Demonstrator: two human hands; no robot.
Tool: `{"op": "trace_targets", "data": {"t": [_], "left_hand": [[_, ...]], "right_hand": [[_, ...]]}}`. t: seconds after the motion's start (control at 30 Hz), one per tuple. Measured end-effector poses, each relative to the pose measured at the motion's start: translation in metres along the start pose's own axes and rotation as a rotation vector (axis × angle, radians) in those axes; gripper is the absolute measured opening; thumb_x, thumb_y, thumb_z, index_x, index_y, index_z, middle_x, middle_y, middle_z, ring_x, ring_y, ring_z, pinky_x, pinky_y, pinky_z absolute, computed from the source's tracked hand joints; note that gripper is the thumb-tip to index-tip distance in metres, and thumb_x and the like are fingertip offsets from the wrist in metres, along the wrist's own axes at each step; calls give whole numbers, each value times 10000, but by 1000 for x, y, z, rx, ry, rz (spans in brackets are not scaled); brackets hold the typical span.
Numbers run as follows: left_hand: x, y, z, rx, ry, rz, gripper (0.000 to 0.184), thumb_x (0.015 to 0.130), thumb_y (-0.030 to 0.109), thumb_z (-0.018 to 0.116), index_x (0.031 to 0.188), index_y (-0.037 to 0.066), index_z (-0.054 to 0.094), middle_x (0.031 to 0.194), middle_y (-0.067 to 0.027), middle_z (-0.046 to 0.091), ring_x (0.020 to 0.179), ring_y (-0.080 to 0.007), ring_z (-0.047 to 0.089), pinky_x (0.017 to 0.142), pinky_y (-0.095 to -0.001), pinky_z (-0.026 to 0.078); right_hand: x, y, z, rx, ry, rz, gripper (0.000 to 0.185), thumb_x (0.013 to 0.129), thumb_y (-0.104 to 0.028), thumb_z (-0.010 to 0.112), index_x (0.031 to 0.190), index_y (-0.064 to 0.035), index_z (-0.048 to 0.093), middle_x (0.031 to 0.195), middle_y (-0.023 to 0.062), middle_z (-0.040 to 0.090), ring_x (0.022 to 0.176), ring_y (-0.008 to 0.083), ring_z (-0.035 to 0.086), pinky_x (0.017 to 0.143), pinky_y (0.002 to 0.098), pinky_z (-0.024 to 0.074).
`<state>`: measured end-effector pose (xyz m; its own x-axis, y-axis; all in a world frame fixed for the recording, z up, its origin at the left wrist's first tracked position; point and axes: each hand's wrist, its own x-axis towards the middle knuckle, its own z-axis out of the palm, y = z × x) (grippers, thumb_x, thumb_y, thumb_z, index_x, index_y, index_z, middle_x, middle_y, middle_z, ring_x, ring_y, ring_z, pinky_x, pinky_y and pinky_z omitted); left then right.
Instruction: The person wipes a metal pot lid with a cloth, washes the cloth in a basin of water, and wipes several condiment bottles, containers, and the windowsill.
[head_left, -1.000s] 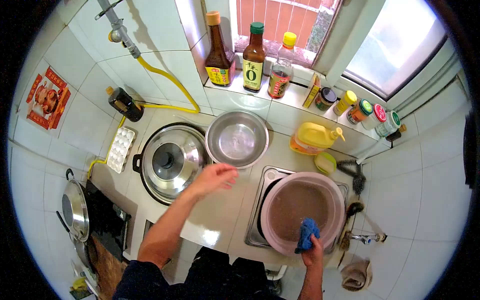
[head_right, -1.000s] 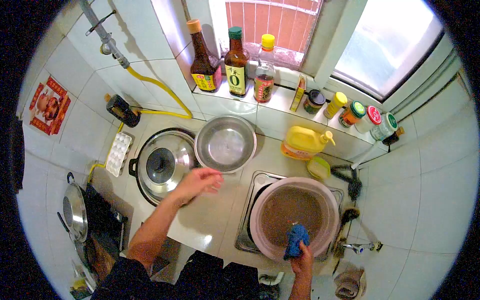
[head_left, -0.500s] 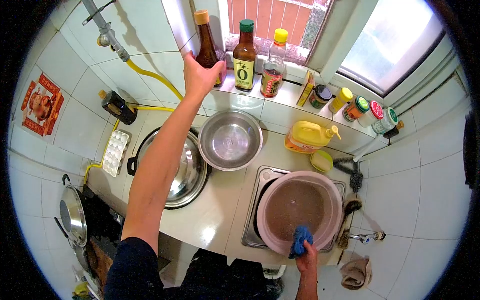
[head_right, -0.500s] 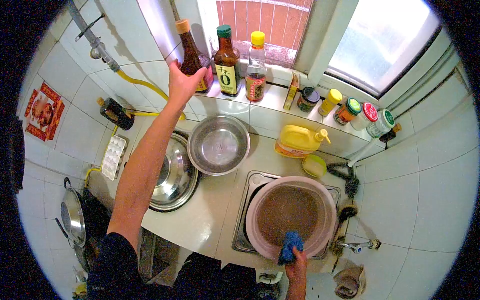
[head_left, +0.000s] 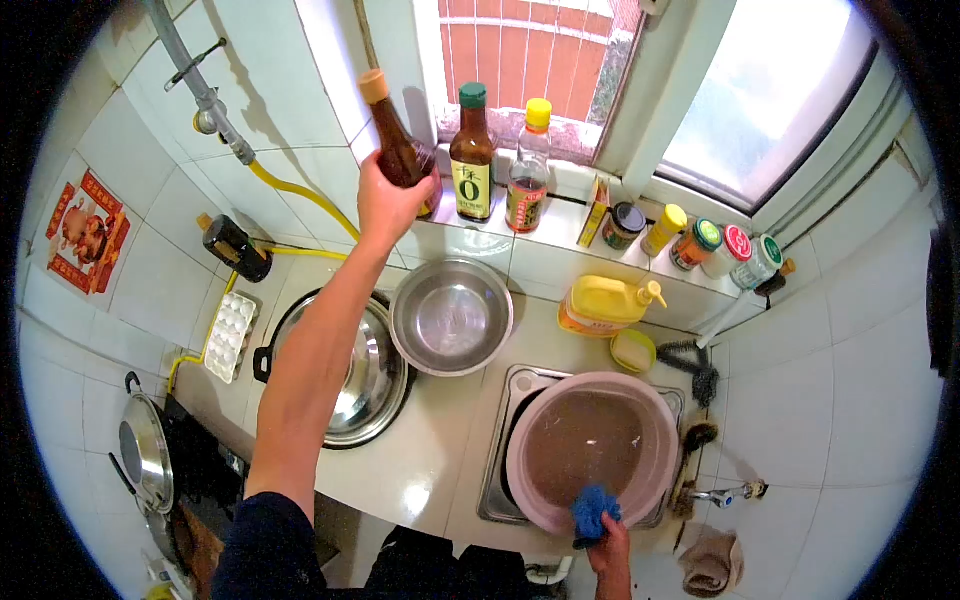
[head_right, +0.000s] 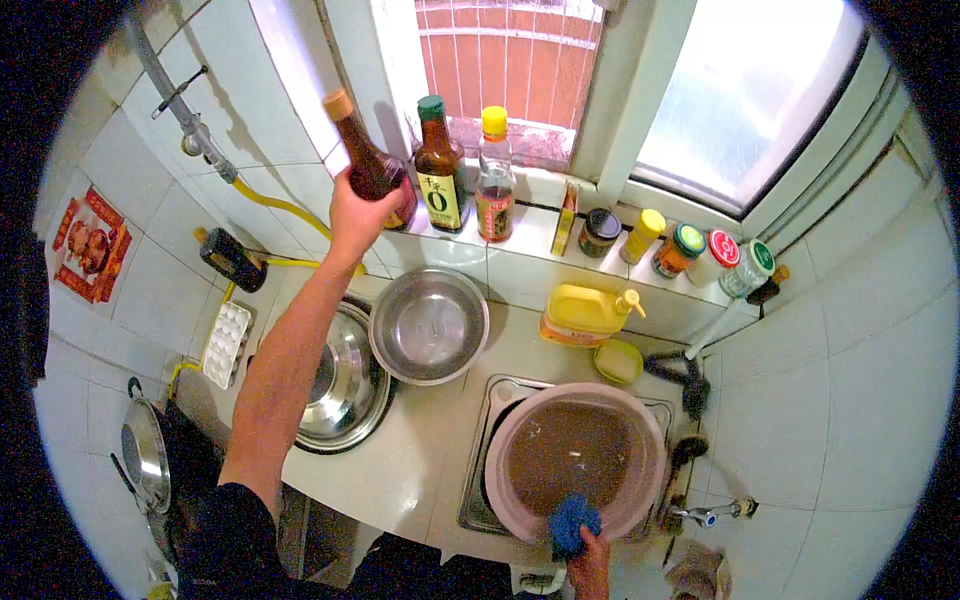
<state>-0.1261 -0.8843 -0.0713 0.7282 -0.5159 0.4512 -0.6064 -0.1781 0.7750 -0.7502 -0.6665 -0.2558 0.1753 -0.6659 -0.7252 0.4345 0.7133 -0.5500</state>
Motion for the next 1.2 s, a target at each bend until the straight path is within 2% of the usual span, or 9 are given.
{"op": "trace_targets", "data": {"t": [0.1,0.23,0.4,0.67,0.77,0.83,1.03,1.13,1.2], "left_hand": [[-33,10,-37,-132,15,39,891,713,284,891,1379,-98,440,1264,-218,625,1165,-311,644,1006,-408,514],[-110,29,-110,-355,-236,-98,896,746,218,885,1454,-10,386,1360,-169,564,1206,-264,618,1037,-413,507],[-235,15,-166,-268,-415,-291,956,738,188,888,1498,14,334,1381,-177,549,1286,-278,583,1090,-414,482],[-375,-48,-162,-135,-580,-213,996,714,213,923,1505,-19,364,1442,-221,503,1327,-336,539,1106,-432,459],[-402,-58,-160,-42,-608,-165,1008,695,239,937,1494,-20,381,1437,-217,506,1326,-369,536,1113,-428,450],[-418,-67,-159,-35,-627,-141,969,690,215,936,1469,-3,403,1436,-223,501,1338,-368,523,1123,-427,442],[-441,-87,-157,-120,-621,-115,1029,679,204,946,1501,1,362,1485,-231,454,1402,-372,458,1167,-434,393],[-427,-74,-171,-26,-704,-46,1035,696,210,930,1520,-3,341,1502,-238,435,1418,-387,433,1187,-434,366],[-406,-65,-186,130,-858,-123,912,777,191,859,1510,-20,359,1494,-236,448,1424,-385,423,1198,-429,351]], "right_hand": [[-2,-7,6,-8,-15,12,531,939,-112,662,1419,23,478,1311,164,637,1168,356,647,1008,520,529],[9,-2,-7,-46,-31,-45,530,927,-118,660,1406,34,493,1319,163,636,1191,344,636,1061,534,491],[16,-11,1,-31,-89,-31,537,901,-105,664,1394,35,502,1307,165,639,1193,339,638,1060,528,495],[33,-17,17,-101,-157,-41,511,867,-87,675,1342,43,541,1249,175,660,1134,364,663,1027,531,514],[32,-14,15,-118,-163,-23,518,861,-86,682,1335,57,533,1255,185,654,1146,371,657,1034,535,513],[25,-11,10,-257,-101,14,521,943,-246,662,1420,-76,536,1255,53,645,1121,224,630,957,389,508],[15,-7,26,-168,-189,44,497,936,-143,630,1419,-75,534,1270,60,639,1132,239,631,965,415,511],[16,1,19,-119,-159,46,493,922,-124,644,1402,-75,546,1273,65,640,1143,243,631,969,416,511],[18,3,15,-144,-146,20,476,923,-123,641,1388,-75,556,1266,66,642,1137,241,633,959,407,513]]}}
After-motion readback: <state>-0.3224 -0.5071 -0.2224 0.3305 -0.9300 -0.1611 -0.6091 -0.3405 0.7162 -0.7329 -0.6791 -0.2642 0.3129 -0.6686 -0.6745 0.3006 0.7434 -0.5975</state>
